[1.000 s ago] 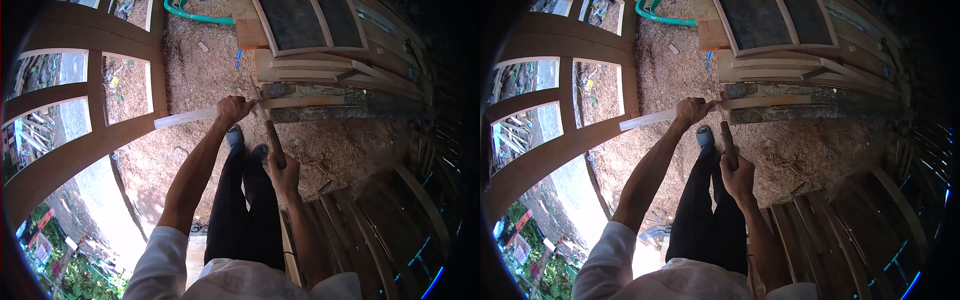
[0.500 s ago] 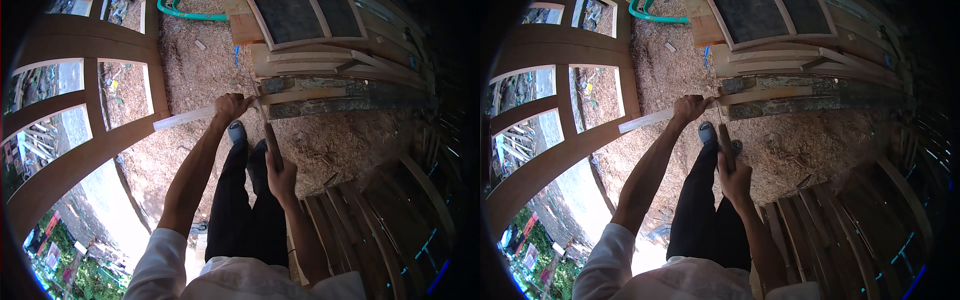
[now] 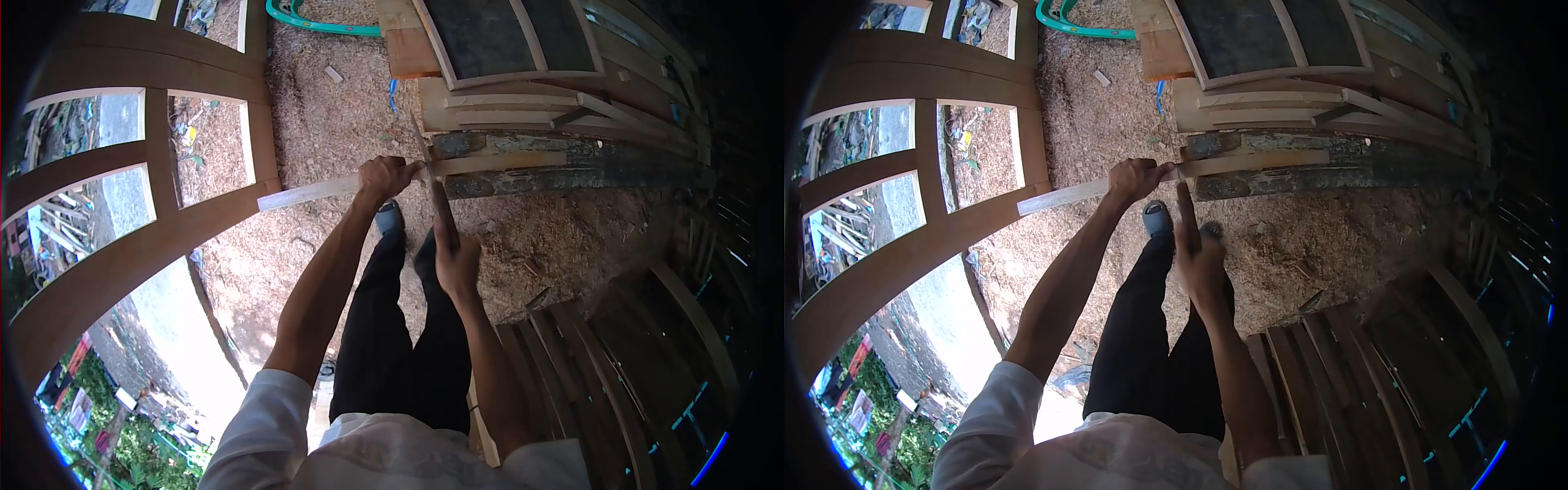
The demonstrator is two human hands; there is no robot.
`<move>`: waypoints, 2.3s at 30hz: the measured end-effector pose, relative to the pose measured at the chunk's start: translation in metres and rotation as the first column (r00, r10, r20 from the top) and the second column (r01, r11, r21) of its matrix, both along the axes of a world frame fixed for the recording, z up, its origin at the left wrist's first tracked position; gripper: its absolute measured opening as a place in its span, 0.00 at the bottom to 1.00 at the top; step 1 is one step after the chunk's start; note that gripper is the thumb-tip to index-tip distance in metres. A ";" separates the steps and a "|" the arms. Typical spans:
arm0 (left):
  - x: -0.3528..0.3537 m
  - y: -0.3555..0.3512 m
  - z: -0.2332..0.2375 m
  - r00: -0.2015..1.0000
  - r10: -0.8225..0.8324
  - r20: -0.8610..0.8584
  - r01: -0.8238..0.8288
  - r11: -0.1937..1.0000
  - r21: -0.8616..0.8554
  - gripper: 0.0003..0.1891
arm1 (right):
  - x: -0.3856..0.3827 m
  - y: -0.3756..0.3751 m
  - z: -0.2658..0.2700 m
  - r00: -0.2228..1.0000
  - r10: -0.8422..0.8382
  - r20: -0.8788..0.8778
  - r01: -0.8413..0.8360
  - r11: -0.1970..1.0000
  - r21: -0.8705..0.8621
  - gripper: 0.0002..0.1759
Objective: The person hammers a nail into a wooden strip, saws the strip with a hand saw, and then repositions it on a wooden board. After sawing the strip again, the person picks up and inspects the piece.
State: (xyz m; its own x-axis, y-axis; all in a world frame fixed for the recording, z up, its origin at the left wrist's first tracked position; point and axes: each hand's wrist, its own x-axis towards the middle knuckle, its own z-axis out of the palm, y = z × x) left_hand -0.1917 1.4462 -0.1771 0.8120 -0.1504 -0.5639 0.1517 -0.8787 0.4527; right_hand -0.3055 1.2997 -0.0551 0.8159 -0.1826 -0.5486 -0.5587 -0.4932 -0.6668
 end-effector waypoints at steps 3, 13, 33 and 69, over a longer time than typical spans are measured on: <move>0.003 0.001 -0.006 1.000 -0.027 0.003 0.027 1.000 0.004 0.34 | 0.027 0.009 -0.012 1.000 0.002 0.029 -0.002 1.000 -0.017 0.31; -0.001 0.004 0.001 0.998 -0.054 -0.032 0.055 0.998 0.014 0.30 | -0.044 -0.018 -0.008 0.994 -0.099 -0.040 0.100 0.995 0.019 0.35; -0.008 0.019 -0.009 0.965 -0.098 0.243 0.168 0.942 -0.290 0.22 | 0.002 -0.012 0.001 0.997 -0.061 0.042 0.058 0.995 0.079 0.35; -0.004 0.015 -0.003 0.979 -0.027 0.201 0.085 0.955 -0.284 0.20 | 0.023 -0.002 -0.011 0.996 -0.090 0.027 0.088 0.993 0.080 0.35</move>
